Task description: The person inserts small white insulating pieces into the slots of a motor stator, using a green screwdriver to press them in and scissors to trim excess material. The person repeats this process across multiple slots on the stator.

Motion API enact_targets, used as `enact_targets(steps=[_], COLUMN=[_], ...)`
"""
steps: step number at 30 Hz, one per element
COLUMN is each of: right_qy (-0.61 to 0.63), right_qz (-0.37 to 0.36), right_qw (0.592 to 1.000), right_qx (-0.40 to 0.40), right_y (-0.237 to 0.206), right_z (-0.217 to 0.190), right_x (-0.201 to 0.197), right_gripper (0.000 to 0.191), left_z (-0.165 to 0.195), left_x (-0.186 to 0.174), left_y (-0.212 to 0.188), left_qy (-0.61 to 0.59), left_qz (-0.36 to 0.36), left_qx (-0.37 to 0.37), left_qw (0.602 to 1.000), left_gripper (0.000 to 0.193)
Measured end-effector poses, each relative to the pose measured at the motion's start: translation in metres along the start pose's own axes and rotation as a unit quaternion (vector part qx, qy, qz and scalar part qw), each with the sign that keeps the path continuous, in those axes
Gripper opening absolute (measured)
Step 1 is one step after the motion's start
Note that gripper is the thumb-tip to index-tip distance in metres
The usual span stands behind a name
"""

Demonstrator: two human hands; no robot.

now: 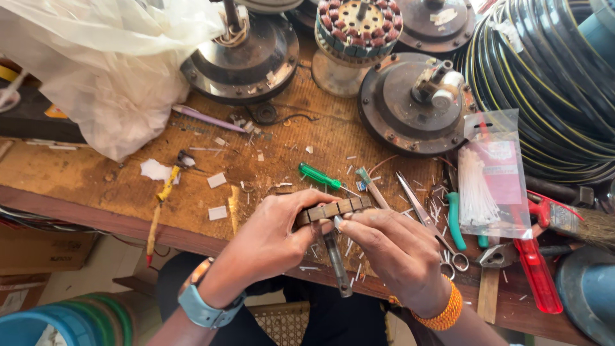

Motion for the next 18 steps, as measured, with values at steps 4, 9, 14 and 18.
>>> enact_targets(steps=[4,9,14,18], right_qy=[0.032,0.056,0.045,0.028], right_qz=[-0.004,-0.042,-0.102,-0.131], right_qw=[0.999,0.996,0.99,0.986], right_qx=[-0.018,-0.05,-0.089,-0.098], right_y=[-0.002,-0.007,-0.007,-0.005], right_z=[0.01,0.016,0.02,0.023], right_x=[0.003,0.005,0.001,-0.001], right_gripper=[0.023,0.023,0.028,0.032], left_z=[0.004,0.002,0.02,0.023], left_x=[0.002,0.008,0.012,0.017], left_y=[-0.003,-0.009,-0.011,-0.01], left_qy=[0.03,0.12,0.17,0.208], left_qz=[0.007,0.001,0.044,0.057], left_qx=[-0.022,-0.114,-0.053,-0.043], left_qw=[0.999,0.986,0.983,0.975], left_gripper=[0.032,0.035,0.026,0.027])
Point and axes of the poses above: each hand's wrist, its own y-axis towards the middle knuckle, its own x-axis out of the palm, z = x × y, the point moved 7 cm from there along y, towards the middle knuckle, and after that the axes turned 12 degrees about -z, right-handed, at the moved point
